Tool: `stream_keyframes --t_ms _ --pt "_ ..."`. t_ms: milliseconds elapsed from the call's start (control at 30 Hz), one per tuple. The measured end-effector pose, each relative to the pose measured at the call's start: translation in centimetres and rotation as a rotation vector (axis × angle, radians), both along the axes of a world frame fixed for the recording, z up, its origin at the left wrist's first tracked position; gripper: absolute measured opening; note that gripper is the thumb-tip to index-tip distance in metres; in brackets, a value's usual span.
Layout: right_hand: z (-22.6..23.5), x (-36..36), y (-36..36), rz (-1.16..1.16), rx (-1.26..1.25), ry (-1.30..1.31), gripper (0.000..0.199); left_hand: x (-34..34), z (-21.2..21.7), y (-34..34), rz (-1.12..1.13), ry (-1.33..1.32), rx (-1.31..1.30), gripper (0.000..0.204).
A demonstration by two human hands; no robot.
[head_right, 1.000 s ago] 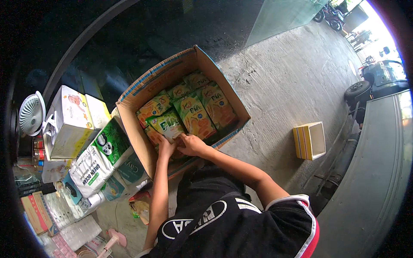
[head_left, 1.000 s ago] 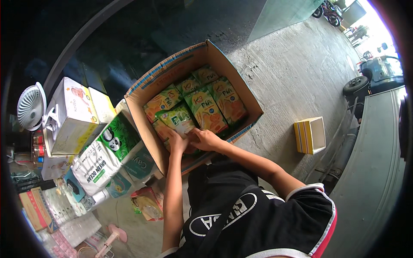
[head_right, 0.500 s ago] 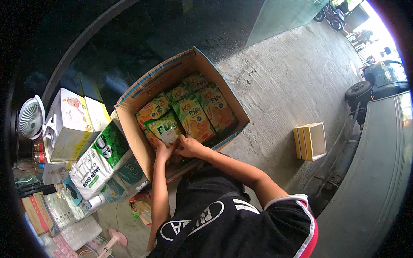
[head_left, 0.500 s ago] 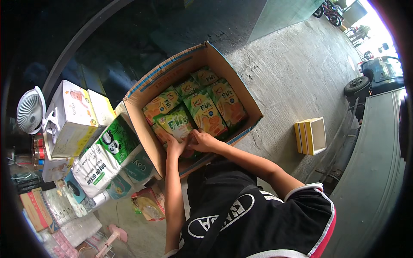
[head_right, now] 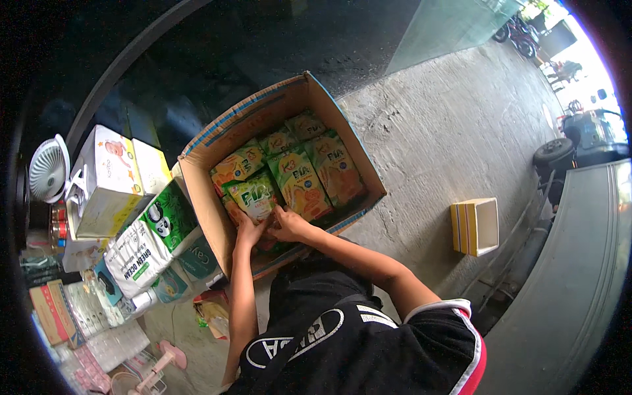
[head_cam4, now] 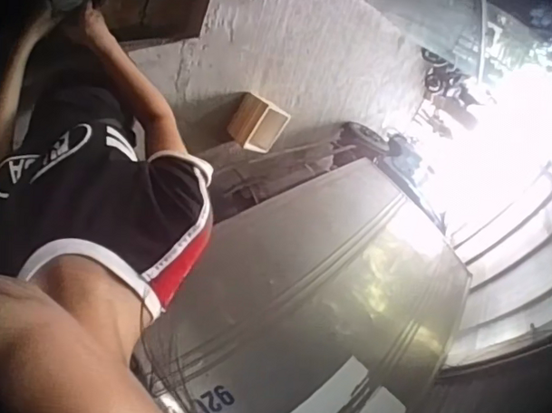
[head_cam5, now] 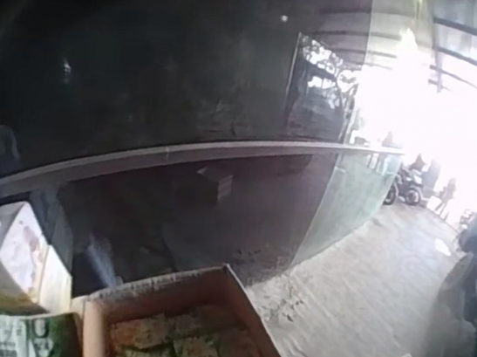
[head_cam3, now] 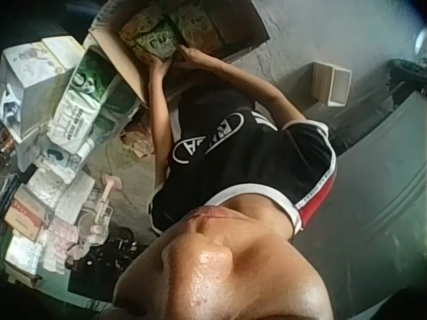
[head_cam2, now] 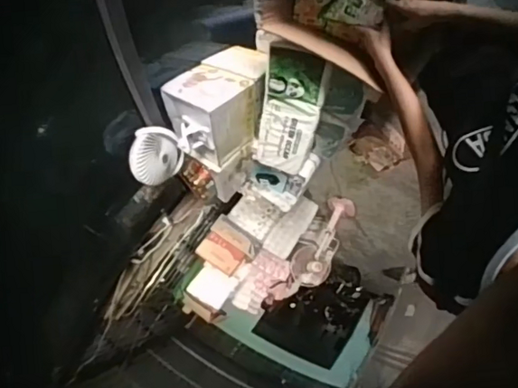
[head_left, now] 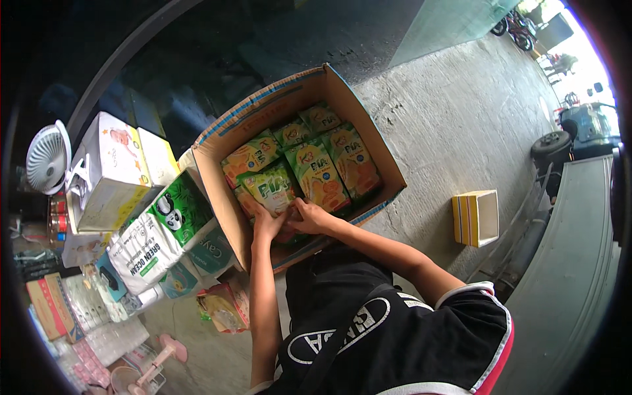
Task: The person unpacks green and yellow snack packets from a cardboard box and arranges them into neat rows on a nearby surface. They handle the packets one by one, placing them in a specific orientation to create a uniform display.
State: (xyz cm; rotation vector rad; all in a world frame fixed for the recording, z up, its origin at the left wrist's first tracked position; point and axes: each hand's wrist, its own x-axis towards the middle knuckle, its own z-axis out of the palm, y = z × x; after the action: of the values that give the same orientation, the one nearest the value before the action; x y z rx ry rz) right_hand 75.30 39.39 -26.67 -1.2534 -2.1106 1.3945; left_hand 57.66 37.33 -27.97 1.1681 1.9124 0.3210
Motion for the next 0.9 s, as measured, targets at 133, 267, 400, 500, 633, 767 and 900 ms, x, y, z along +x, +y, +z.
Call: stream_keyframes --t_ms 133,267,400,500,633,767,900 --pt "-0.3 -0.2 -0.1 0.001 0.023 0.020 0.055 -0.1 -0.1 -0.4 0.001 0.022 0.083 0.128" --pt "0.8 -0.6 -0.2 0.086 -0.020 -0.046 0.057 -0.8 -0.4 -1.4 0.035 -0.104 0.017 0.122" --pt "0.8 -0.4 -0.2 0.136 -0.049 0.013 0.056 0.6 4.6 -1.6 0.115 -0.231 -0.017 0.120" --pt "1.0 -0.5 -0.3 0.215 -0.178 0.103 0.044 0.9 5.4 -2.1 0.084 0.017 -0.259 0.114" --pt "0.9 -0.7 -0.1 0.236 -0.261 0.083 0.031 1.7 7.0 -6.1 -0.013 0.349 0.348 0.059" --pt "2.3 -0.7 0.1 0.225 -0.372 0.104 0.034 0.9 11.6 -10.5 0.270 0.045 0.836 0.021" --pt "3.3 -1.4 -0.4 0.120 -0.328 0.076 0.030 -4.3 10.7 -15.8 0.728 -0.064 0.940 0.013"
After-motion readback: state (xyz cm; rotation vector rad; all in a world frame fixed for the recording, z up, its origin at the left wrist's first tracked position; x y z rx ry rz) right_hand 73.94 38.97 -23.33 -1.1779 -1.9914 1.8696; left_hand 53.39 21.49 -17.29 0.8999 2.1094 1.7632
